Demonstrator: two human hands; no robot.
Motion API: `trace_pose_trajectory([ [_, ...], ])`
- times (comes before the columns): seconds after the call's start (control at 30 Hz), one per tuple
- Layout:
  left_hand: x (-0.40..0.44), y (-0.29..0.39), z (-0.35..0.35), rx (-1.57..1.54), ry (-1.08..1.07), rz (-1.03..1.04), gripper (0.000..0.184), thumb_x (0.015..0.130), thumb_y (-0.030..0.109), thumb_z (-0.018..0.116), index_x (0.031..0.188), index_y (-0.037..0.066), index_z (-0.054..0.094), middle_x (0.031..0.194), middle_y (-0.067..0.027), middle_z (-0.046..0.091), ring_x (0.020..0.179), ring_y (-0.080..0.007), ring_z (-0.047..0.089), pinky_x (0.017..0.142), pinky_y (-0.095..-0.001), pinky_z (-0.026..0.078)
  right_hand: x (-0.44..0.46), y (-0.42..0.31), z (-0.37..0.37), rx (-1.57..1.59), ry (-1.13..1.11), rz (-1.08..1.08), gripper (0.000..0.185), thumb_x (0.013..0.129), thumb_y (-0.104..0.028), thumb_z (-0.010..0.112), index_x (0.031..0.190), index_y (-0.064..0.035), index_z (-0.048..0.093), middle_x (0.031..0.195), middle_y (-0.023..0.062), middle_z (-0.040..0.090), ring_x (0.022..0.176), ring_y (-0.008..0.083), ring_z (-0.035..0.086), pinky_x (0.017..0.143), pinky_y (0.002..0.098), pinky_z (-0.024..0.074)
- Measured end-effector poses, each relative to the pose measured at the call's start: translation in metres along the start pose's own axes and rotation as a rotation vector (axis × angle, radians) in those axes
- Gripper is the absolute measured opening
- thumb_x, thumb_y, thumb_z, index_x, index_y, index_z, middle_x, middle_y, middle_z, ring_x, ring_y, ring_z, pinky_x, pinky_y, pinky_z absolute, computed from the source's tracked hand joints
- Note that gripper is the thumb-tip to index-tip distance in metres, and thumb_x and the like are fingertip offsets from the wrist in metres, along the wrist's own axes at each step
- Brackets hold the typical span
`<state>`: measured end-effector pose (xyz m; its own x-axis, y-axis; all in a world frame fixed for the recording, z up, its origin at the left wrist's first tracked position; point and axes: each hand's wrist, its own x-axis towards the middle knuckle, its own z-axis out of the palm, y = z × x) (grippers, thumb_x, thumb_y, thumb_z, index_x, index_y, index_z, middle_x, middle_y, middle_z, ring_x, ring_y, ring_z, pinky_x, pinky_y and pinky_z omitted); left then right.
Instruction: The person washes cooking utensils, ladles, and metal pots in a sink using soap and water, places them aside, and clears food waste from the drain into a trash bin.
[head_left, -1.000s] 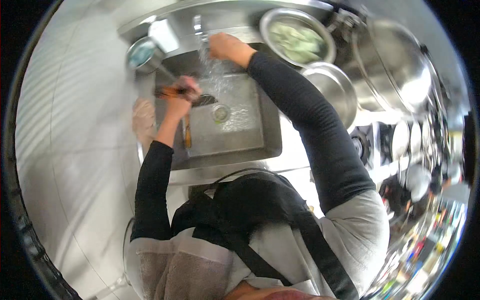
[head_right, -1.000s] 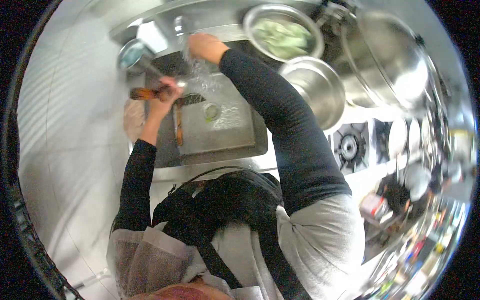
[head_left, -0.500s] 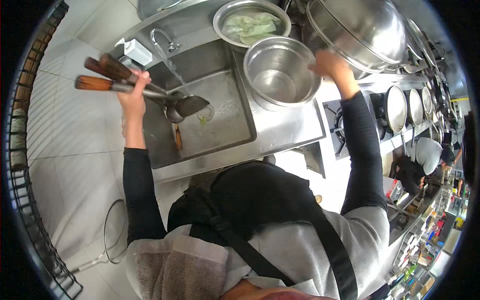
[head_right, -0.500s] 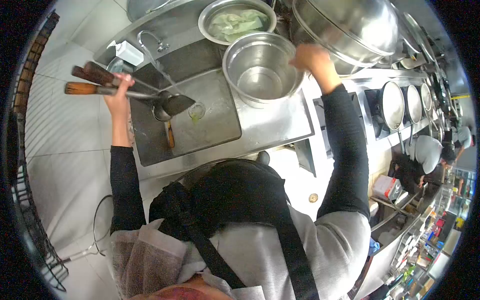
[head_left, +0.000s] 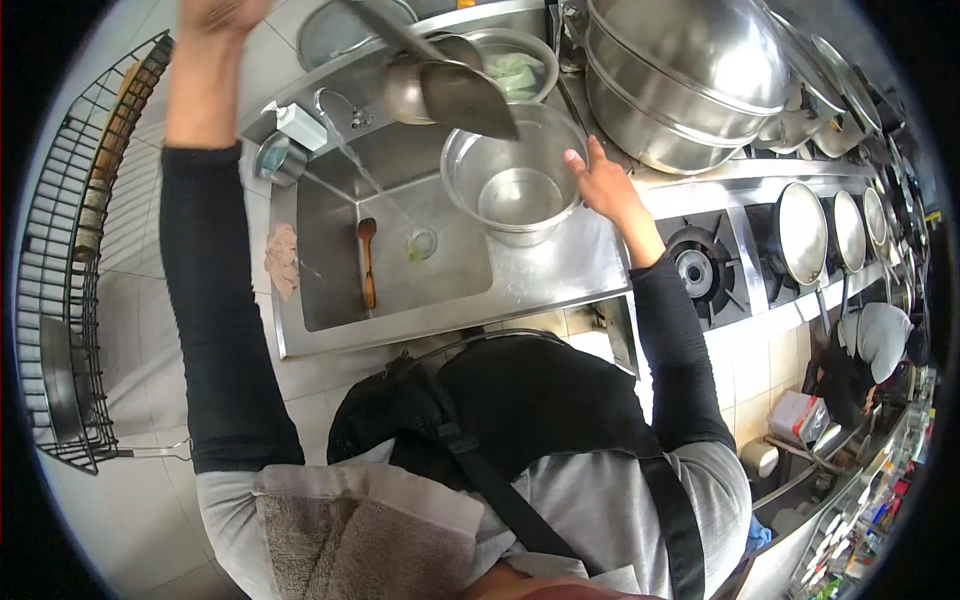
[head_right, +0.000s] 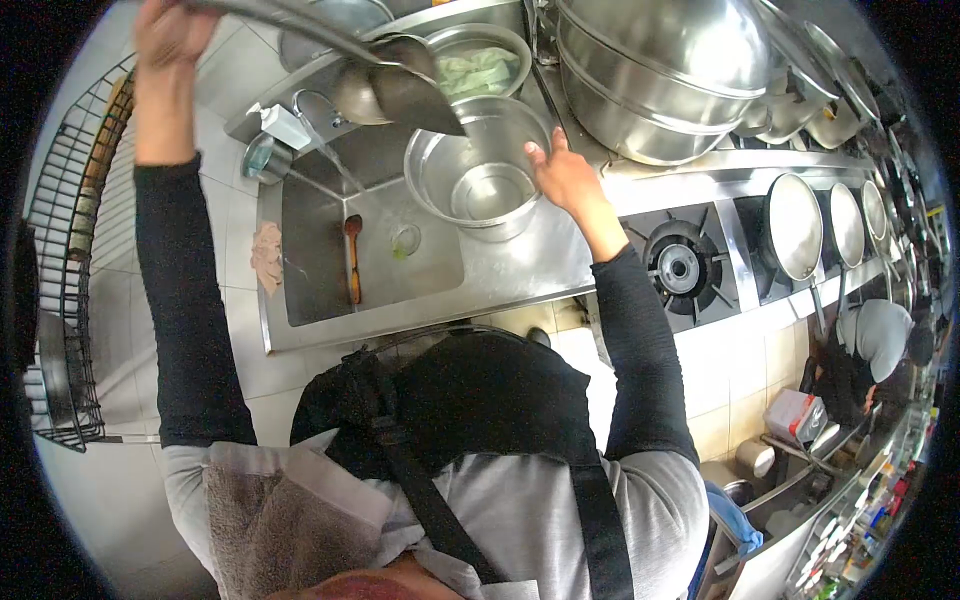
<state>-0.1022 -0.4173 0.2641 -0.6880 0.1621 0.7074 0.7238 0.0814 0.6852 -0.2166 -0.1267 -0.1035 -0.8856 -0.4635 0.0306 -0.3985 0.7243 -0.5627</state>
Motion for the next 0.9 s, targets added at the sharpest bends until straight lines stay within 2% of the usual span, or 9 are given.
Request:
trace_pose_trajectory([
  [0.2,0.007,-0.108,0.082,0.028,-0.331,-0.04,0.025,0.072,-0.003,0.065,0.093,0.003,0.052,0.075,-0.0078,0.057,0.063,-0.0192,0.061,0.06,-0.033,0.053,-0.024,0.003,-0.062,0.604,0.173,0.002,0.076,0.096,-0.058,0.046,0.14,0.0038,0.042,0.113,0.0159,0.064,0.097,0.0238,0.063,0.085,0.0323,0.049],
  [0.27,-0.002,-0.128,0.107,-0.332,-0.305,-0.234,0.027,0.071,0.0,0.069,0.092,0.003,0.053,0.075,-0.0076,0.057,0.064,-0.0187,0.06,0.059,-0.0323,0.052,-0.039,-0.008,-0.079,0.733,0.152,-0.033,0.072,0.096,-0.056,0.049,0.14,0.0016,0.043,0.11,0.0139,0.063,0.094,0.019,0.062,0.085,0.0291,0.0478],
  [0.3,-0.004,-0.14,0.112,-0.342,-0.338,-0.285,0.028,0.071,0.001,0.071,0.092,0.003,0.053,0.076,-0.0075,0.057,0.064,-0.0182,0.06,0.06,-0.0316,0.052,-0.033,0.002,-0.069,0.848,0.131,-0.056,0.072,0.092,-0.046,0.061,0.14,0.0031,0.041,0.127,0.021,0.058,0.113,0.0221,0.058,0.096,0.0328,0.0457],
  [0.47,-0.021,-0.206,0.138,-0.307,-0.468,-0.451,0.021,0.079,0.002,0.067,0.097,0.002,0.057,0.083,-0.0052,0.057,0.077,-0.0152,0.059,0.07,-0.0335,0.051,-0.058,-0.023,-0.041,0.748,0.073,-0.185,0.101,0.075,-0.045,0.081,0.146,0.0028,0.029,0.142,0.0232,0.043,0.129,0.0313,0.046,0.107,0.0422,0.0376],
  [0.6,-0.054,-0.273,0.158,-0.371,-0.551,-0.549,0.01,0.075,0.01,0.069,0.08,0.003,0.064,0.078,-0.0039,0.061,0.072,-0.0145,0.058,0.078,-0.0328,0.05,-0.045,-0.03,-0.015,0.655,0.339,-0.256,0.1,0.068,-0.037,0.087,0.142,0.0046,0.035,0.138,0.0249,0.046,0.128,0.0346,0.046,0.107,0.0422,0.0376],
  [0.73,-0.071,-0.281,0.183,-0.135,-0.493,-0.667,0.046,0.069,0.026,0.078,0.101,-0.005,0.069,0.086,-0.011,0.071,0.079,-0.0188,0.063,0.067,-0.034,0.05,-0.033,-0.035,-0.007,0.71,0.33,-0.254,0.076,0.073,-0.029,0.085,0.129,0.0035,0.046,0.124,0.0172,0.056,0.116,0.0255,0.052,0.102,0.0376,0.0382],
  [0.8,-0.066,-0.266,0.189,0.271,-0.525,-0.516,0.058,0.071,0.033,0.08,0.114,-0.004,0.065,0.094,-0.0125,0.07,0.091,-0.0256,0.065,0.082,-0.0373,0.051,-0.028,-0.025,0.007,0.58,0.361,-0.138,0.064,0.074,-0.029,0.085,0.118,0.001,0.049,0.108,0.0125,0.058,0.102,0.0222,0.053,0.091,0.0357,0.0431],
  [0.87,-0.08,-0.271,0.175,0.231,-0.291,-0.064,0.077,0.072,0.043,0.081,0.129,-0.003,0.054,0.112,-0.0156,0.065,0.099,-0.0278,0.065,0.092,-0.0361,0.049,-0.015,-0.014,0.013,0.646,0.352,-0.017,0.059,0.074,-0.029,0.086,0.109,-0.0003,0.048,0.094,0.0058,0.051,0.087,0.0166,0.049,0.08,0.0305,0.0435],
  [0.9,-0.092,-0.271,0.154,0.204,-0.226,-0.076,0.076,0.074,0.042,0.08,0.13,-0.003,0.054,0.112,-0.0139,0.066,0.102,-0.0261,0.064,0.096,-0.0352,0.047,-0.015,-0.013,0.015,0.747,0.361,-0.09,0.052,0.079,-0.025,0.083,0.109,-0.0001,0.049,0.093,0.0053,0.052,0.083,0.0149,0.05,0.076,0.0278,0.0437],
])
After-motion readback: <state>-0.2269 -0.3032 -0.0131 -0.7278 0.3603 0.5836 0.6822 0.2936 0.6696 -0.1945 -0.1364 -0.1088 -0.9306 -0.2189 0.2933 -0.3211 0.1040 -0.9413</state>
